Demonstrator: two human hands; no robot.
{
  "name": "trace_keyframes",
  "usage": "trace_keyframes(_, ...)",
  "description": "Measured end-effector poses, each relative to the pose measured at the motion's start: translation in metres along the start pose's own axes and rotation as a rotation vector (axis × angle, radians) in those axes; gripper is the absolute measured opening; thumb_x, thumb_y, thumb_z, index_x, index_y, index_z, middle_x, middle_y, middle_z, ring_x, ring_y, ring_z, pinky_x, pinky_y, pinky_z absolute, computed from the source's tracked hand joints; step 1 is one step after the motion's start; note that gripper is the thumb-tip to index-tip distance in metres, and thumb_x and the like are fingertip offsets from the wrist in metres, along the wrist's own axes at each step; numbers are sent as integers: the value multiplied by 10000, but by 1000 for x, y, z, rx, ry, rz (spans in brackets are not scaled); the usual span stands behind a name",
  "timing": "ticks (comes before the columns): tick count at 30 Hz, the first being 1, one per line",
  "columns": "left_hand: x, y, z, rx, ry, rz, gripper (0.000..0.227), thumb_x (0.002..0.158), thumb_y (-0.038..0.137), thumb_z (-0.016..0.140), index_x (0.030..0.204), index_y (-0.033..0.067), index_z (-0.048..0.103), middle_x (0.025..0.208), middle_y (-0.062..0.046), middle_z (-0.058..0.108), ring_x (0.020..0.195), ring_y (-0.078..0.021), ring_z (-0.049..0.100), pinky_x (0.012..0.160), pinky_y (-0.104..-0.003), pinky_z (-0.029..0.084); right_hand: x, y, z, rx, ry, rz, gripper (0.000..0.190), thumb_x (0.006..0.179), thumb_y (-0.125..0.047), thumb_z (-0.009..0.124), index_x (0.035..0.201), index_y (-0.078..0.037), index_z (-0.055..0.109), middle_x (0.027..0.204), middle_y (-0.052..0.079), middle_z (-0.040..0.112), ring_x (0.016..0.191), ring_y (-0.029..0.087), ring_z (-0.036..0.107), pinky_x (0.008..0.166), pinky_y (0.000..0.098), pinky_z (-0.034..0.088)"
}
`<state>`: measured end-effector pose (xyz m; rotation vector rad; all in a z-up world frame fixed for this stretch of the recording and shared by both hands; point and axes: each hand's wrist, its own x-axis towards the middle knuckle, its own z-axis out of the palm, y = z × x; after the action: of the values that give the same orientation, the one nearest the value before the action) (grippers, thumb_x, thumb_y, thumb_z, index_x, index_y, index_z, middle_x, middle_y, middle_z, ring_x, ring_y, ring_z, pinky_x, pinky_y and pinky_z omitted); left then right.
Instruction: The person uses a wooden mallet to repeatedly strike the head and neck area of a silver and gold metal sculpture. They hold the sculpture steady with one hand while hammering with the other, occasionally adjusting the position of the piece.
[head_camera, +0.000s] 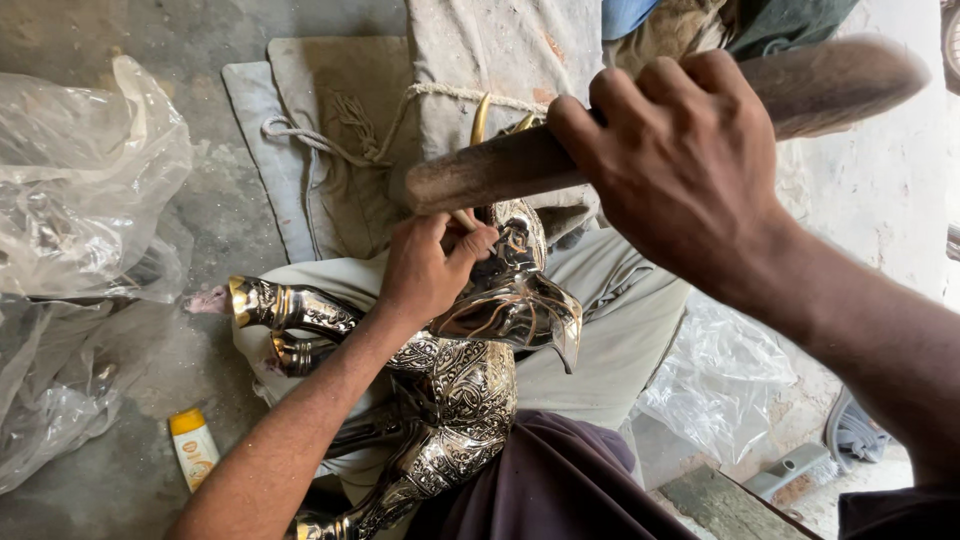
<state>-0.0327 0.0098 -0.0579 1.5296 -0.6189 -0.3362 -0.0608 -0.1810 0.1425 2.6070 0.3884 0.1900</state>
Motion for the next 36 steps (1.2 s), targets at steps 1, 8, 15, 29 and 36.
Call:
trace_keyframes(1,-1,-3,0,34,8,29,253,1001,233,728,1044,38,573,898,-78,701,783,-191,771,670,-324,625,-1,-1,-2,-92,47,-57,164,1001,-231,692,1144,-170,642,929,58,690,766,188,636,747,371,506)
trace_keyframes(8,-5,-18,-4,93,-100,100,221,1016,324,710,1014,104,692,930,-61,793,892,-186,791,793,-352,634,-8,0,-4,-90,99,-43,139,995,-216,683,1132,-204,663,922,23,700,790,177,651,803,356,511)
trace_keyframes(15,-10,-16,-9,201,-112,177,268,1007,308,700,1093,55,726,988,-83,777,901,-212,766,786,-352,608,-26,1,-3,16,100,-19,149,972,-173,687,1117,-202,670,884,28,685,776,188,648,786,364,502)
trace_keyframes(29,17,21,-21,-153,-88,-314,500,937,180,742,1287,-3,435,1056,-163,756,900,-150,753,777,-281,627,-145,-10,-6,512,14,593,431,741,-229,821,1097,-42,667,915,118,720,784,266,662,742,423,490)
trace_keyframes(36,46,47,9,322,-462,18,464,904,265,781,1268,34,609,958,-114,781,895,-203,791,729,-342,632,-202,-64,64,1113,-365,1278,402,807,-316,797,1042,-27,645,779,175,726,654,289,706,619,432,525)
